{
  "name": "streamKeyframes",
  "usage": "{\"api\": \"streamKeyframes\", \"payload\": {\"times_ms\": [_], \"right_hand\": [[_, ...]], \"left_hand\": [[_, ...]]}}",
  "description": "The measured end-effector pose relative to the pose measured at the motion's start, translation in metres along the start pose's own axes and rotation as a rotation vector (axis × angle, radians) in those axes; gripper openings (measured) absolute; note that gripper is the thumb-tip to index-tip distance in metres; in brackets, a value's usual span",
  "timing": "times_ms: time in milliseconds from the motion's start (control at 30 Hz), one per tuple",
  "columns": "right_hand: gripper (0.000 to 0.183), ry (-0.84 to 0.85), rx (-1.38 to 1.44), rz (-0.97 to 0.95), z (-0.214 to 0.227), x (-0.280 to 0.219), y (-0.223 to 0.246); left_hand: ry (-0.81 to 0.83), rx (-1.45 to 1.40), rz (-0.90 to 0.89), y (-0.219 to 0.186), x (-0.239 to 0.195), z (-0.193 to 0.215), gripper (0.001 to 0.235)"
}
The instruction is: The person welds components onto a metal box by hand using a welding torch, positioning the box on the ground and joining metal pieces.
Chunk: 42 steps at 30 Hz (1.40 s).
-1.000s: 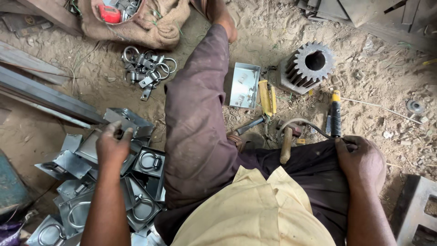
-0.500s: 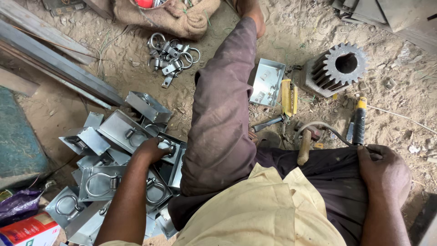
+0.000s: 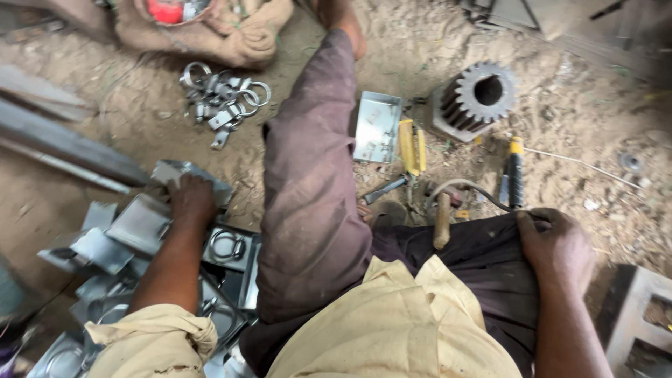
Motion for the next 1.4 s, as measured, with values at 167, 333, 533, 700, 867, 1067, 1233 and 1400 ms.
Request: {"api": "streamKeyframes", "payload": {"times_ms": [167, 333, 533, 700, 867, 1067, 1233, 1400], "right_hand": [[0.038, -0.094, -0.023, 0.106, -0.01, 0.005, -0.013], [0.039, -0.088, 0.052, 0.117, -0.015, 0.013, -0.015], [0.041, -0.014, 0.058, 0.044, -0.012, 0.014, -0.011], [0.056, 0.092, 0.537, 0.34, 0.003, -0.008, 0.046], [0.08, 0.097, 0.832, 0.893, 0.032, -0.031, 0.123], [0.095, 0.72, 1.088, 0.73, 0.01, -0.035, 0.146], [0.097, 0.817, 1.629, 0.366, -0.03, -0.041, 0.131], [0.097, 0.789, 2.024, 0.204, -0.054, -0.027, 0.131]], "left_hand": [[0.27, 0.28, 0.036, 0.01, 0.035, -0.013, 0.032], [0.061, -0.242, 0.181, 0.046, 0.037, 0.043, 0.038], [-0.43, -1.461, -0.175, 0.02, -0.032, 0.192, 0.02], [-0.344, -1.815, -0.48, -0.05, -0.05, 0.273, 0.021], [0.067, -2.063, -0.629, -0.16, -0.037, 0.278, 0.019], [0.673, -2.08, -0.507, -0.271, -0.049, 0.272, 0.026], [0.652, -1.93, -0.663, -0.289, -0.05, 0.244, 0.053], [0.512, -1.843, -0.657, -0.322, -0.087, 0.18, 0.058]]}}
Point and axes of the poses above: each hand's wrist, its own x-axis towards the middle knuckle, its own z-axis out of the back of the hand, y = z × x, the point moved 1 cm from there along x, towards the middle knuckle, and after that the axes turned 4 degrees about y, right-handed, at the moved point
